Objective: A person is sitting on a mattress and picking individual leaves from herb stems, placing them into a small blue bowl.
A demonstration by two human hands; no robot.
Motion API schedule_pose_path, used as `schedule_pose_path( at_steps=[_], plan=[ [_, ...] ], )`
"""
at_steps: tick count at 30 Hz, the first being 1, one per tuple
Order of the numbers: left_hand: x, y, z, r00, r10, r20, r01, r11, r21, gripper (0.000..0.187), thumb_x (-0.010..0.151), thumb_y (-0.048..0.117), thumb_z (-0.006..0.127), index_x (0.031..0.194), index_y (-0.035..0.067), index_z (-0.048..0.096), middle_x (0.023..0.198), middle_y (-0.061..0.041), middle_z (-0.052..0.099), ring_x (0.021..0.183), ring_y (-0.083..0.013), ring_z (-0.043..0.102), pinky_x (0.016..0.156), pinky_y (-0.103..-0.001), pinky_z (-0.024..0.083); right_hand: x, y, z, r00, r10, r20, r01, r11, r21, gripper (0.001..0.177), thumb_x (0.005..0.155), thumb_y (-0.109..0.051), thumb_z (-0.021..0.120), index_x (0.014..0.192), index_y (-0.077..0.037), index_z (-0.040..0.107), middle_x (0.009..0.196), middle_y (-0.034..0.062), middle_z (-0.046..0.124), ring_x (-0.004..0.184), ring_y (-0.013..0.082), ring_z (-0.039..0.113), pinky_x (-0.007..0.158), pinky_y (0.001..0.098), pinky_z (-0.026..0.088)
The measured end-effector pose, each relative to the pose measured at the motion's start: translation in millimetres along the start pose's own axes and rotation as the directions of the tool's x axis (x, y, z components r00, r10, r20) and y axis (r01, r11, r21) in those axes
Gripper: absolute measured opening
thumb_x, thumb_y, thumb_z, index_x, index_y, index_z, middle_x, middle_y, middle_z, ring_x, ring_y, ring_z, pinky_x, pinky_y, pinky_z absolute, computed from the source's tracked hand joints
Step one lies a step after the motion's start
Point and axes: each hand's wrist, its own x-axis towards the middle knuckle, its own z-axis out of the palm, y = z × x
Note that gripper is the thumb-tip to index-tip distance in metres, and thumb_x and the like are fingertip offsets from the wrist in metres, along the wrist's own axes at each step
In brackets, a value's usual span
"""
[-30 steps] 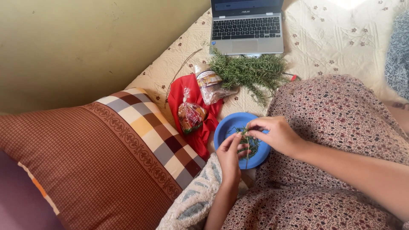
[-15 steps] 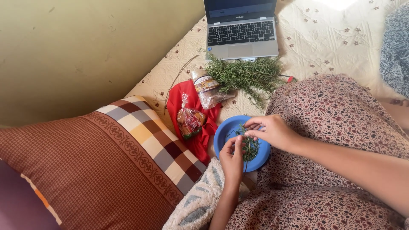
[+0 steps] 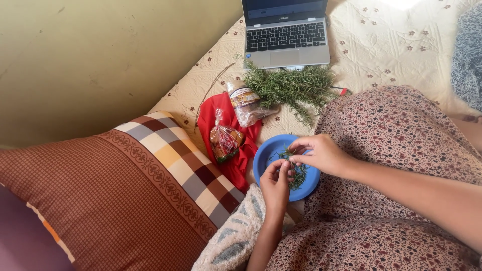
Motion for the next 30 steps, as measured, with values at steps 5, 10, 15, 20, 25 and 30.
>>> schedule_pose_path(
  at_steps=[5, 10, 15, 20, 25, 30],
  plan=[
    [-1.5, 8.6, -3.4, 0.999, -0.041, -0.004, 0.041, 0.992, 0.116, 0.020, 0.103, 0.017, 0.062, 0.100, 0.002, 0.074, 0.083, -0.013, 0.075, 0.066, -0.0196, 0.072, 0.061, -0.031, 0.063, -4.0, -13.1, 2.4, 0.999, -0.040, -0.020, 0.040, 0.999, 0.002, 0.025, 0.084, 0.007, 0.073, 0.108, 0.008, 0.073, 0.093, 0.0228, 0.078, 0.076, 0.0208, 0.077, 0.074, 0.0336, 0.068],
    [-8.5, 29.6, -1.5, 0.998, -0.056, -0.017, 0.059, 0.966, 0.252, 0.018, 0.100, 0.020, 0.067, 0.099, 0.005, 0.076, 0.082, -0.012, 0.077, 0.067, -0.0199, 0.075, 0.062, -0.032, 0.064, -7.1, -12.9, 1.1, 0.998, -0.049, -0.034, 0.050, 0.998, 0.034, 0.025, 0.082, 0.008, 0.074, 0.107, 0.006, 0.074, 0.091, 0.0213, 0.079, 0.075, 0.0209, 0.077, 0.072, 0.0317, 0.068],
    [-9.2, 30.2, -0.6, 0.997, -0.081, -0.012, 0.081, 0.942, 0.327, 0.015, 0.097, 0.020, 0.070, 0.099, 0.007, 0.077, 0.087, -0.012, 0.080, 0.066, -0.0197, 0.077, 0.061, -0.031, 0.065, -8.5, -24.0, 3.1, 0.994, -0.073, -0.076, 0.074, 0.997, 0.003, 0.025, 0.085, 0.003, 0.074, 0.110, 0.005, 0.073, 0.090, 0.0208, 0.079, 0.073, 0.0194, 0.077, 0.072, 0.0311, 0.067],
    [-7.3, 29.3, -2.5, 0.998, 0.057, 0.004, -0.053, 0.898, 0.436, 0.022, 0.095, 0.012, 0.070, 0.114, 0.011, 0.078, 0.093, -0.008, 0.082, 0.072, -0.0202, 0.080, 0.070, -0.038, 0.066, -2.3, -6.7, -3.5, 1.000, 0.003, -0.027, 0.000, 0.994, 0.111, 0.032, 0.083, 0.005, 0.075, 0.115, 0.007, 0.069, 0.095, 0.0260, 0.077, 0.079, 0.0244, 0.077, 0.076, 0.0346, 0.066],
    [-7.0, 29.9, -2.4, 0.984, 0.174, 0.043, -0.178, 0.911, 0.372, 0.022, 0.101, 0.016, 0.060, 0.113, 0.009, 0.078, 0.108, -0.011, 0.080, 0.102, -0.0296, 0.076, 0.081, -0.041, 0.064, -0.6, 4.5, -4.2, 0.999, 0.039, -0.028, -0.036, 0.995, 0.092, 0.025, 0.084, 0.007, 0.074, 0.109, 0.009, 0.071, 0.094, 0.0265, 0.077, 0.078, 0.0249, 0.078, 0.076, 0.0349, 0.066],
    [-8.6, 28.8, -0.1, 0.982, 0.187, 0.028, -0.188, 0.950, 0.249, 0.021, 0.101, 0.025, 0.066, 0.103, 0.011, 0.081, 0.098, -0.009, 0.079, 0.096, -0.0199, 0.076, 0.081, -0.035, 0.064, 3.5, 9.8, -5.0, 0.998, 0.065, -0.021, -0.064, 0.996, 0.059, 0.022, 0.085, 0.006, 0.073, 0.107, 0.007, 0.072, 0.093, 0.0243, 0.078, 0.076, 0.0234, 0.079, 0.075, 0.0328, 0.066]
  ],
)
